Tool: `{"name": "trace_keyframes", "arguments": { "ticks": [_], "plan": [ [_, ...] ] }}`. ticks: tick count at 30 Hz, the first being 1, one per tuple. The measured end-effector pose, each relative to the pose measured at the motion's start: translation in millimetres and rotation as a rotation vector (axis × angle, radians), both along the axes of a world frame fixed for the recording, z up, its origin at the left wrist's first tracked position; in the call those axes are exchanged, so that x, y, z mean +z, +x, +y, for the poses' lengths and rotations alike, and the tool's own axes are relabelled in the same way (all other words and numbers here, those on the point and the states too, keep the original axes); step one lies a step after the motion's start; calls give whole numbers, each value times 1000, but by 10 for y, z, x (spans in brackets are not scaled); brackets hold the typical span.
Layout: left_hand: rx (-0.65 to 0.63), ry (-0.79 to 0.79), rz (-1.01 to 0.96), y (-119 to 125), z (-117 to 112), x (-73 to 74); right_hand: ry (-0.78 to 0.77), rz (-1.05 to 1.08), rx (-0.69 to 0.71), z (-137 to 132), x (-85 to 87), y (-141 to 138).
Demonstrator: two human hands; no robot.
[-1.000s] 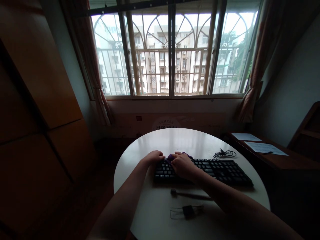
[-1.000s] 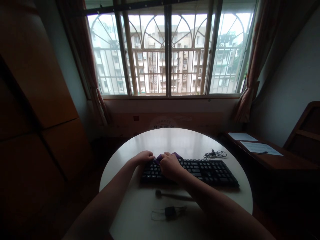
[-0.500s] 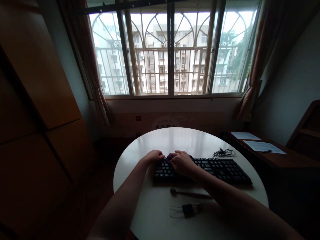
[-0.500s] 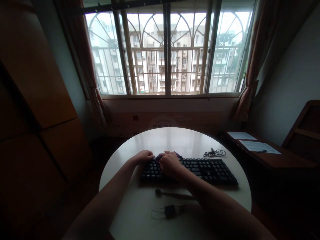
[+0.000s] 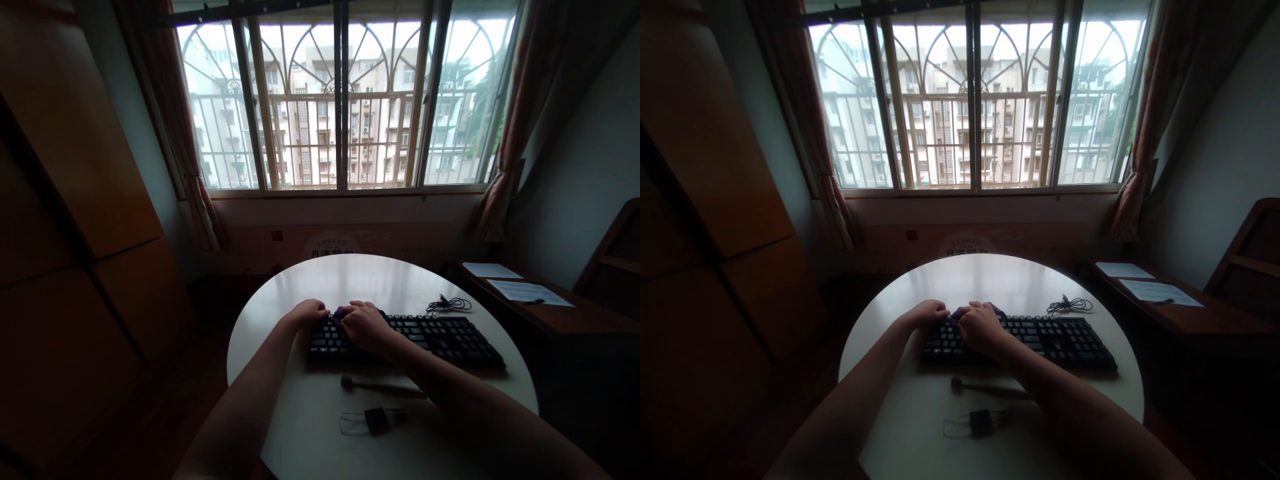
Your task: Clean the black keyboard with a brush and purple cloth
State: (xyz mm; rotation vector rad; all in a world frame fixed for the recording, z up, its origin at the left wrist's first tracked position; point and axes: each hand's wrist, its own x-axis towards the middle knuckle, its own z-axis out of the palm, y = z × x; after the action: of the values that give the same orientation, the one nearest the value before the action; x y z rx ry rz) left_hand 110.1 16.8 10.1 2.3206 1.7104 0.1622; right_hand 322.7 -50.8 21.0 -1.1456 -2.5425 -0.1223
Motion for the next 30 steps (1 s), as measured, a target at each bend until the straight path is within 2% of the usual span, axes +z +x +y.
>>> {"name": "trace_keyframes", "arguments": {
  "ticks": [9, 21, 30],
  "plan": [
    [-6, 14, 15, 8, -14, 18, 69, -43, 42, -46, -32, -59],
    [-2, 10, 5, 4, -15, 13, 29, -4, 24, -113, 31, -64],
    [-4, 9, 17, 17, -17, 21, 0, -24, -23, -80, 15, -74]
  ]
}}
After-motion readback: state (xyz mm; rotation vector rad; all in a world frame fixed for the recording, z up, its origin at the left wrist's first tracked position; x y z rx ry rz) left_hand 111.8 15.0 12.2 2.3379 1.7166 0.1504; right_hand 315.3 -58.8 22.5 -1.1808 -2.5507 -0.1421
